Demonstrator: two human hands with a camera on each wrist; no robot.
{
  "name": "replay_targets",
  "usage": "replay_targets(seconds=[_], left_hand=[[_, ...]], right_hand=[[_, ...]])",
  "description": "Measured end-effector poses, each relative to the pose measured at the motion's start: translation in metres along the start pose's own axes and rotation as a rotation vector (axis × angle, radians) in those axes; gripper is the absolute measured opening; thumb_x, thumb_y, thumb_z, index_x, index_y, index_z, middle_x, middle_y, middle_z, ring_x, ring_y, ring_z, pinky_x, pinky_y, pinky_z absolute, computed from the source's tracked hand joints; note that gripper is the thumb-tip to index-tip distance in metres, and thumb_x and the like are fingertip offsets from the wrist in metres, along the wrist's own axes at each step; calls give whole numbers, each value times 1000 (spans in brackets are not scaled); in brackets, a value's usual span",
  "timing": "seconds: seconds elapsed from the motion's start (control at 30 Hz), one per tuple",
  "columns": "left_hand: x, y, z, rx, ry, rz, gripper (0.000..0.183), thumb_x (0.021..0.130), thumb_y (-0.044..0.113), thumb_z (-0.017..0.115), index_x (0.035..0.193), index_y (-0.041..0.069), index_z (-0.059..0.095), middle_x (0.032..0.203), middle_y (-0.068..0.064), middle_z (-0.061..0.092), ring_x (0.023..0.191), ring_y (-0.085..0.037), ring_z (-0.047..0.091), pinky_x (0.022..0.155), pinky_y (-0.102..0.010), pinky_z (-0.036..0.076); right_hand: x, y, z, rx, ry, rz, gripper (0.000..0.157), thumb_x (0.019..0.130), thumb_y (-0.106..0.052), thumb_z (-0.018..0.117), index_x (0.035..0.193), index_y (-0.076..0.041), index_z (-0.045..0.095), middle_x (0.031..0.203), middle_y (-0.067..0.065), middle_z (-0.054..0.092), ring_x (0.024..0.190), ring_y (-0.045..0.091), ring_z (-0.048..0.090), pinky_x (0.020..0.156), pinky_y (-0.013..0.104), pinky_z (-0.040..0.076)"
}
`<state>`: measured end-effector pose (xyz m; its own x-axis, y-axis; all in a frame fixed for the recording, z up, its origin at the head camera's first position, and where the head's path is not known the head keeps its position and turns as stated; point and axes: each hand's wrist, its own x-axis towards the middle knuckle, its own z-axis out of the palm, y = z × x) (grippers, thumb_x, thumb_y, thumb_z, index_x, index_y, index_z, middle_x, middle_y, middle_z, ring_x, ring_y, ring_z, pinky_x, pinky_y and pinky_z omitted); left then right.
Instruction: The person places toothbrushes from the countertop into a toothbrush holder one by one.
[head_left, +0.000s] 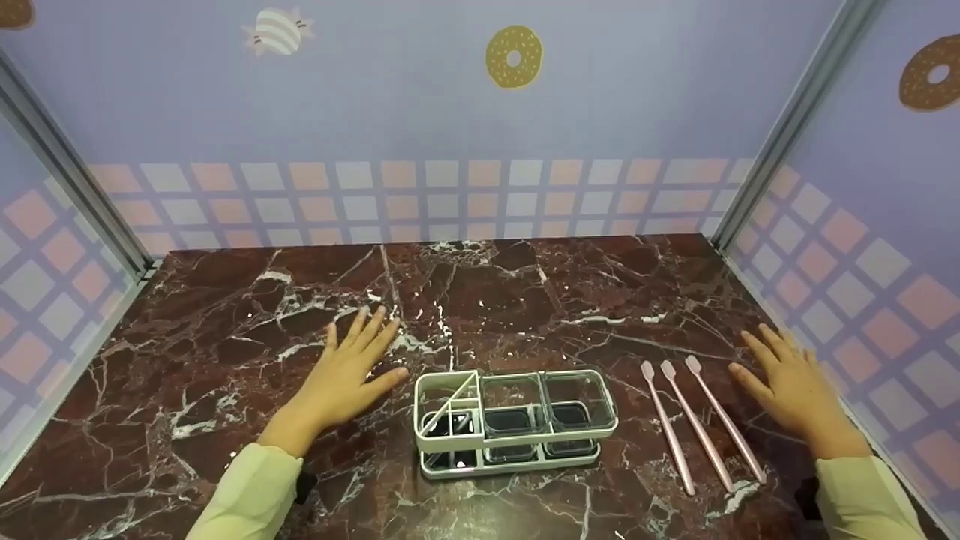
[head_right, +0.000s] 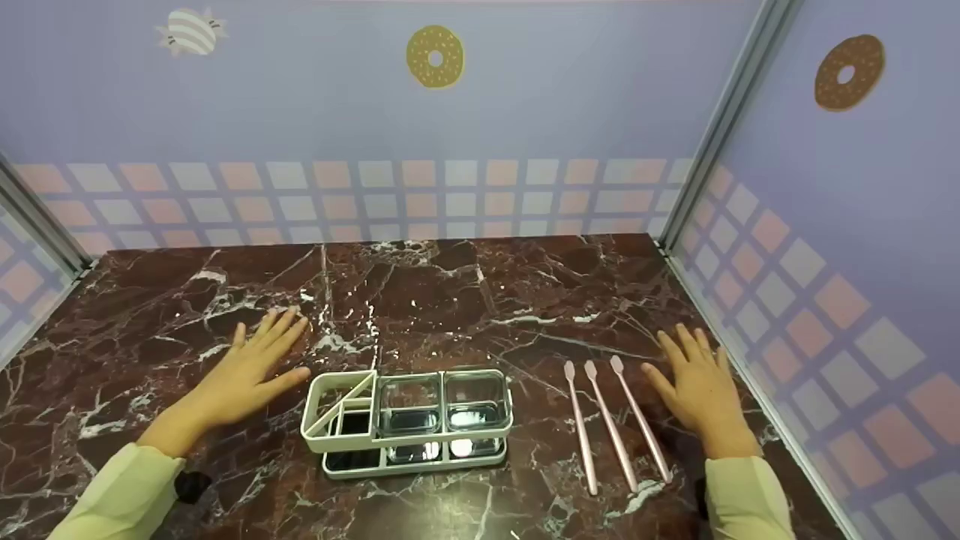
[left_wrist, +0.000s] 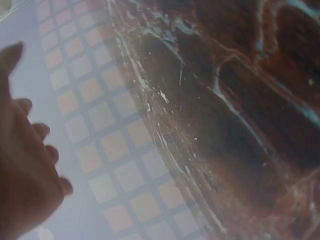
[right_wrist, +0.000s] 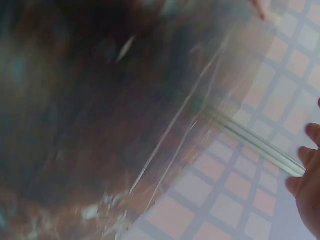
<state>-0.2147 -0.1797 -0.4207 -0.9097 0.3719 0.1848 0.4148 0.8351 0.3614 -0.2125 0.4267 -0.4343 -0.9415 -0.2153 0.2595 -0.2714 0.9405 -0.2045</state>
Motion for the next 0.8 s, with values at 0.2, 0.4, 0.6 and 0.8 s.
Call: replay_targets(seconds=[0.2, 0.4, 0.6, 0.8], left_hand=[[-10, 5, -1, -417, -17, -27, 72, 98, 39, 50, 156, 19, 11, 161, -6, 5, 147, -33, 2, 114, -59, -5], [-21, 16, 1, -642, 5, -6, 74, 96, 26, 55, 156, 18, 13, 160, -9, 16, 146, -36, 10, 112, -64, 5], [-30, 26, 6, -678, 42, 62, 75, 92, 18, 59, 155, 11, 18, 157, -11, 27, 145, -36, 17, 113, -62, 11], [-36, 33, 14, -690, 14, 105, 79, 89, 23, 63, 154, 13, 20, 156, -11, 27, 144, -39, 19, 110, -66, 14]], right_hand=[[2, -3, 2, 24, 18, -6, 62, 97, -36, 55, 141, 6, 40, 142, 37, 33, 125, 59, 32, 100, 70, 25], [1, -6, 6, 23, -9, 3, 61, 96, -34, 57, 137, 9, 42, 135, 37, 39, 118, 58, 37, 92, 72, 33], [-1, -13, 11, 61, -35, 6, 57, 96, -29, 58, 136, 9, 45, 129, 34, 45, 114, 55, 43, 90, 69, 37], [1, -20, 21, 114, -7, -21, 49, 92, -17, 64, 128, 13, 51, 110, 28, 53, 95, 44, 57, 82, 60, 45]])
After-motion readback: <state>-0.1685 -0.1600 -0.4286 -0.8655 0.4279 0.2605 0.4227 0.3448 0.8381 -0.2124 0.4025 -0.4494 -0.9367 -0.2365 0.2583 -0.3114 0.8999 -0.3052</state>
